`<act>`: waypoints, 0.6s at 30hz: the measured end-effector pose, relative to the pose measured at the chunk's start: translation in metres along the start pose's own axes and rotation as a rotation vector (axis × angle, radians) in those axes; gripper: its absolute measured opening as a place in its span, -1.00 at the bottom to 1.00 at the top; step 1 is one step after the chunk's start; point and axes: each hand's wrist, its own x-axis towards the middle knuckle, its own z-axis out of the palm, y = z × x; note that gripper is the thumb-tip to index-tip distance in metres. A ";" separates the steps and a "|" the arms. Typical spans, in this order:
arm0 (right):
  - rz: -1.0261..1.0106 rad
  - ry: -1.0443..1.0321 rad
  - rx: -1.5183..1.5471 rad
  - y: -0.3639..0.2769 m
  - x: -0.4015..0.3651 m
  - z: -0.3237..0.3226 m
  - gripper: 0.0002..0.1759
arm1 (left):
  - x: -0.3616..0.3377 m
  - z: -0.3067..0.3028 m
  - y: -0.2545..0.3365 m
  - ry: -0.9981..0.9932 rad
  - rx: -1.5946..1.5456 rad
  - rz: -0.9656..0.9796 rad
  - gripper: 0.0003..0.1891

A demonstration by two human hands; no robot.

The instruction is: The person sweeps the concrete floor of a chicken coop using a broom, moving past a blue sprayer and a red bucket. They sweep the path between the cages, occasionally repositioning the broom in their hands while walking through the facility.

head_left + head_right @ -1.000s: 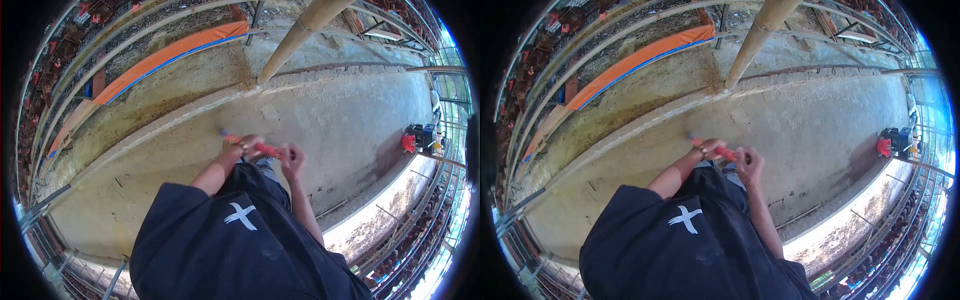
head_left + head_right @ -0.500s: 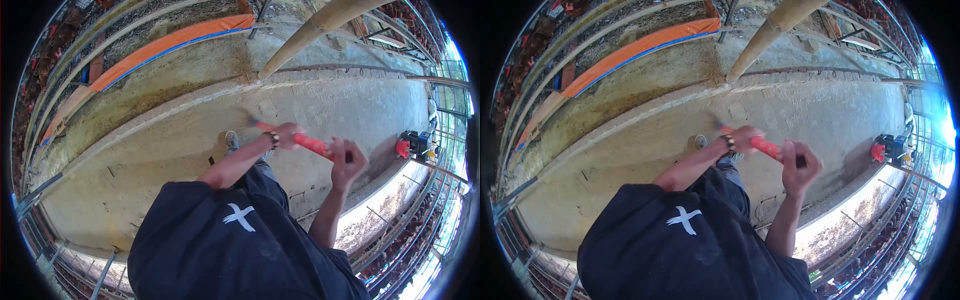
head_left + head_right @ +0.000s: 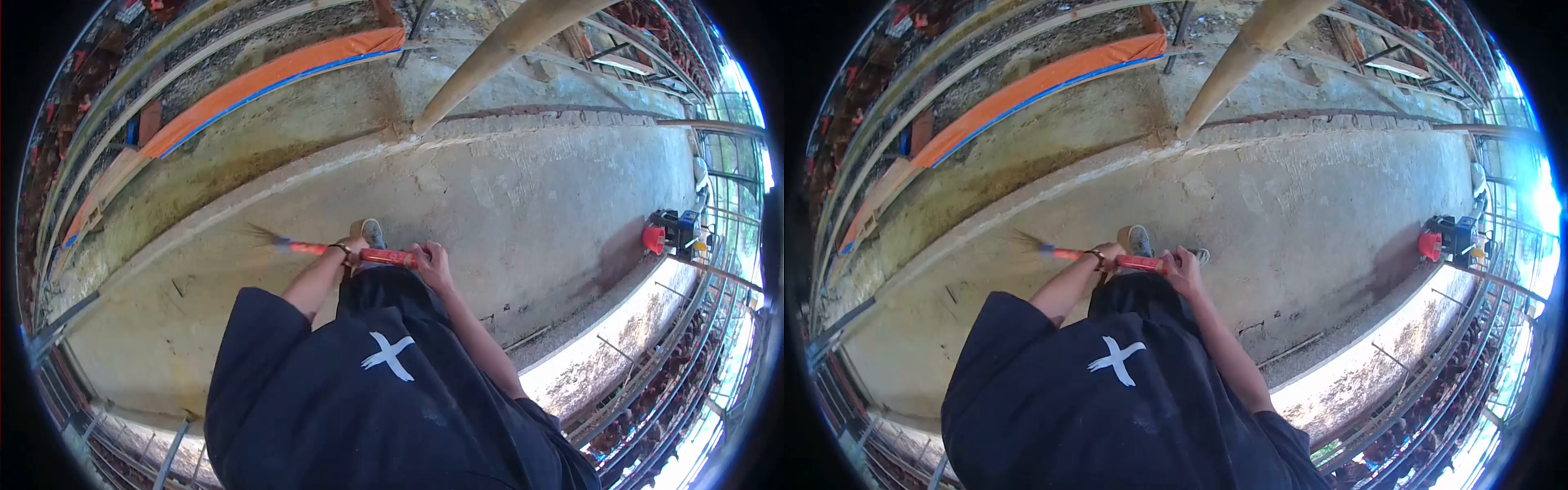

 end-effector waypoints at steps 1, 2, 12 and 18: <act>0.010 -0.055 0.031 0.009 0.002 0.004 -0.74 | -0.014 0.006 -0.003 0.031 -0.028 -0.036 -0.85; 0.012 -0.113 0.059 0.004 0.007 0.004 -0.77 | -0.030 0.003 -0.002 0.071 -0.056 -0.075 -0.86; -0.540 -0.436 0.111 -0.235 -0.003 -0.142 -0.73 | -0.035 -0.115 0.147 0.573 -0.307 0.657 -0.89; -0.510 -0.890 -0.353 -0.286 -0.033 -0.136 -0.66 | -0.002 -0.152 0.200 0.536 -0.391 1.032 -0.80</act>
